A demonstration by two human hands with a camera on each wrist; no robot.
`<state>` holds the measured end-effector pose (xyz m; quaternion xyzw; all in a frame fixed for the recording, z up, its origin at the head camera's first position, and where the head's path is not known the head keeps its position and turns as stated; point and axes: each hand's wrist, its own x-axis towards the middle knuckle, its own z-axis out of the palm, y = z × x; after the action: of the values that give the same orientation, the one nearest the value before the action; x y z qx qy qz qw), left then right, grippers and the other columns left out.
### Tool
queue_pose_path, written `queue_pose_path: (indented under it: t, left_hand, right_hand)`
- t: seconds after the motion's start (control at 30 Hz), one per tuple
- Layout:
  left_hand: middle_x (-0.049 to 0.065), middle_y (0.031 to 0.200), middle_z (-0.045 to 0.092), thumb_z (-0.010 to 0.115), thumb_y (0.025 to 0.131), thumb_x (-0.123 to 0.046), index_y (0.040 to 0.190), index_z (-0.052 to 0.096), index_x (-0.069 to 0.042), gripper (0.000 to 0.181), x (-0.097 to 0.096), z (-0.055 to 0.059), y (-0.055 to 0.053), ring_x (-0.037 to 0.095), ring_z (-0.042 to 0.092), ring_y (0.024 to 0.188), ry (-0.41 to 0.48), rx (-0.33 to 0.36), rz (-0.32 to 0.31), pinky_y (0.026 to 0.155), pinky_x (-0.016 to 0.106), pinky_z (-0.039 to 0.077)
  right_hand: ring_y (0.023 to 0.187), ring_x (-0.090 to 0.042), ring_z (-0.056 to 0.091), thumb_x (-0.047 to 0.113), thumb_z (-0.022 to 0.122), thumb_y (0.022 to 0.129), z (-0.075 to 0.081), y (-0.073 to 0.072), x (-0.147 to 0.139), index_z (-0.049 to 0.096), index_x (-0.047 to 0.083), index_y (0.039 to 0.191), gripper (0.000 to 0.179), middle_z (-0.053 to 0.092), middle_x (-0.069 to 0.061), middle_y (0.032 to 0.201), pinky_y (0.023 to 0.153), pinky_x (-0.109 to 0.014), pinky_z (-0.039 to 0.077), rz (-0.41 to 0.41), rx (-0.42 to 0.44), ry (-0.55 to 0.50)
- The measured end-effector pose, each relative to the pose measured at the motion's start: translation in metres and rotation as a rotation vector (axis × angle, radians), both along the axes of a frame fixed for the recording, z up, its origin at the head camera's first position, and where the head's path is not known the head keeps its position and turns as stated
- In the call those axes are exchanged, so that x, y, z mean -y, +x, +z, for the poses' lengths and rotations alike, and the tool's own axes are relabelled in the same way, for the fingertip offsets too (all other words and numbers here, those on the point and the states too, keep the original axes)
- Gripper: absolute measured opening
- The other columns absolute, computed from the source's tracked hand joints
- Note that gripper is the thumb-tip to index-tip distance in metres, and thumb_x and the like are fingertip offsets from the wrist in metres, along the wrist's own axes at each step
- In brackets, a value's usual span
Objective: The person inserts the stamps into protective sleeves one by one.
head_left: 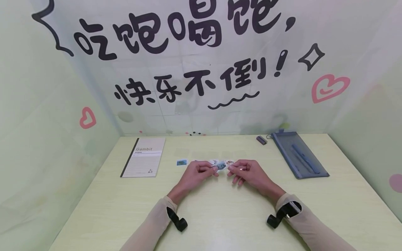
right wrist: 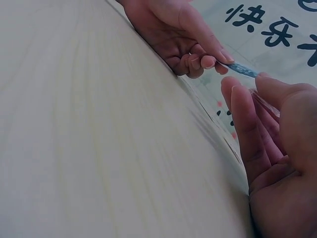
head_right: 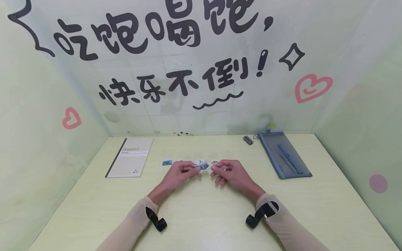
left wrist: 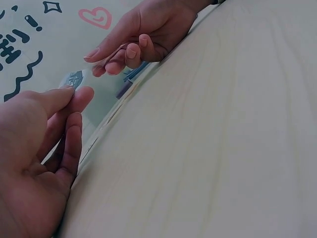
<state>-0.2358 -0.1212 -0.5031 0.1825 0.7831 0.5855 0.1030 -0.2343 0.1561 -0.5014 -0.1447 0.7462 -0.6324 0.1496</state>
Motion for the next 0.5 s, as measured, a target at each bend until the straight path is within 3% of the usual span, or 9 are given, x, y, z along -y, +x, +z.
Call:
queue_pose_path:
  t: [0.5]
  left_hand:
    - [-0.002, 0.097, 0.085, 0.075, 0.103, -0.039, 0.107, 0.083, -0.019, 0.022, -0.0003, 0.0024, 0.0031, 0.014, 0.072, 0.093, -0.023, -0.036, -0.025, 0.082, 0.023, 0.047]
  right_hand:
    - [0.071, -0.015, 0.075, 0.032, 0.073, 0.106, -0.0003, 0.0001, -0.0002, 0.076, 0.001, 0.118, 0.034, 0.082, -0.019, 0.105, 0.064, -0.030, 0.063, 0.019, -0.011, -0.015]
